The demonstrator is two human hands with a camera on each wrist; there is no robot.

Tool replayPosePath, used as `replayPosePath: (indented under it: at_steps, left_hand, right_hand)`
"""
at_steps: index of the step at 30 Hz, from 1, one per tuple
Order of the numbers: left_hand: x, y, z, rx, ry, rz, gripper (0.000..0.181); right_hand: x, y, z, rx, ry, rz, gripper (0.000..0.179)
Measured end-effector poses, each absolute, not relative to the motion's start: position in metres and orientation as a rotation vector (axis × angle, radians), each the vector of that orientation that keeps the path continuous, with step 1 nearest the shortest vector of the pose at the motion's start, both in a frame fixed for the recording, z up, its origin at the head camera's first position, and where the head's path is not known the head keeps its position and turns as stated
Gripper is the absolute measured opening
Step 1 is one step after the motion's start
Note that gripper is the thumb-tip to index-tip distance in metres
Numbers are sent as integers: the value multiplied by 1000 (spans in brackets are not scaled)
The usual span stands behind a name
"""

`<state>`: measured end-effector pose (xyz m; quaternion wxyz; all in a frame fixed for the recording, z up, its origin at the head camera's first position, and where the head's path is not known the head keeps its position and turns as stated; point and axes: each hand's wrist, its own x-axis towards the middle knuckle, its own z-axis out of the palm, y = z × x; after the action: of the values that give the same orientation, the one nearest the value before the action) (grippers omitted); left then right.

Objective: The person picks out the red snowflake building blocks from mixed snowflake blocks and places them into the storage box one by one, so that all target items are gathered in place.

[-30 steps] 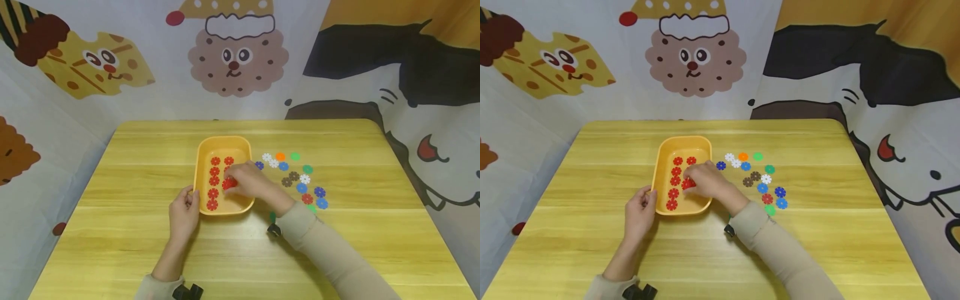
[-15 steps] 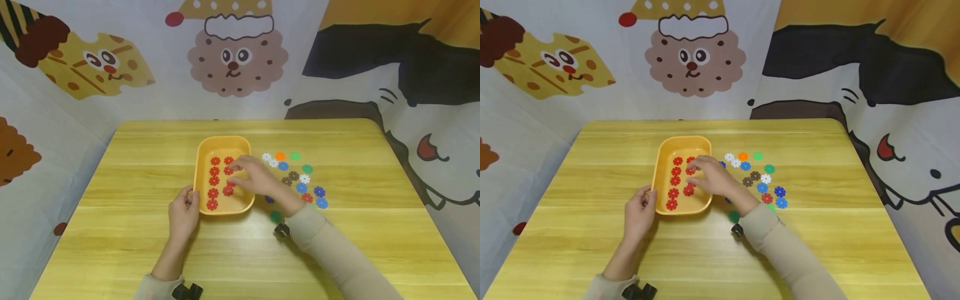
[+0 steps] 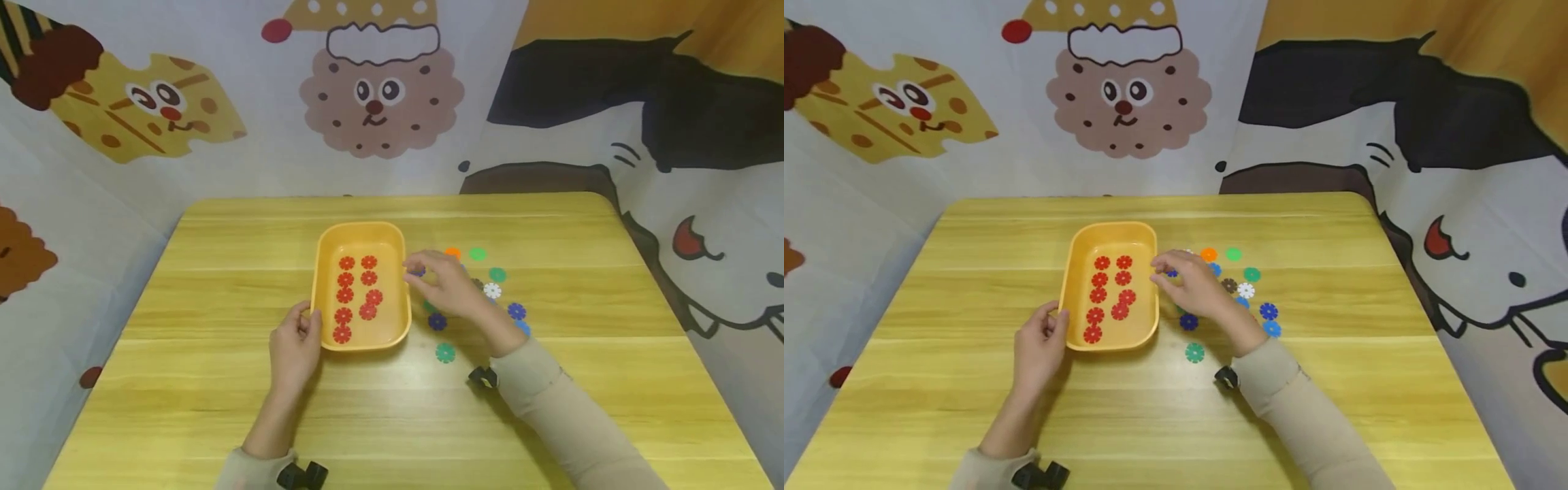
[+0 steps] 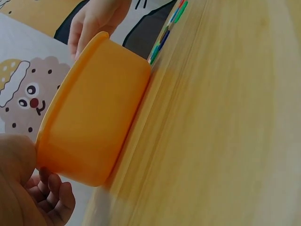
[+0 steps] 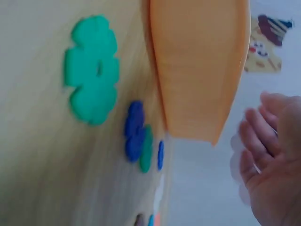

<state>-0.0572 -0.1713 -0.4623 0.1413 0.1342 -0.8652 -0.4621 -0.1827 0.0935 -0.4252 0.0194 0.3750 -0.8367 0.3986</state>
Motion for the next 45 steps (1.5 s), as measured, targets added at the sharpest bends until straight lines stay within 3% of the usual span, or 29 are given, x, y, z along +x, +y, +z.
replayPosePath:
  at_steps: [8, 14, 19, 27, 35, 45]
  left_hand:
    - [-57, -170, -465, 390, -2509, -1385, 33]
    - [-57, -167, -465, 390, -2524, -1401, 34]
    - [-58, -166, -464, 364, -2524, -1385, 34]
    - [-59, -167, -464, 379, -2523, -1393, 34]
    - [-59, -166, -461, 403, -2521, -1388, 34]
    - [-57, -169, -461, 370, -2489, -1349, 32]
  right_hand:
    - [-181, 53, -412, 1577, -2885, 586, 30]
    - [-178, 38, -416, 1604, -3081, 268, 29]
    - [-180, 39, -419, 1582, -3057, 311, 23]
    - [-184, 43, -423, 1578, -2955, 567, 31]
    - [-188, 72, -423, 1353, -2679, 1068, 27]
    - [-193, 111, -425, 1147, -2649, 1258, 27]
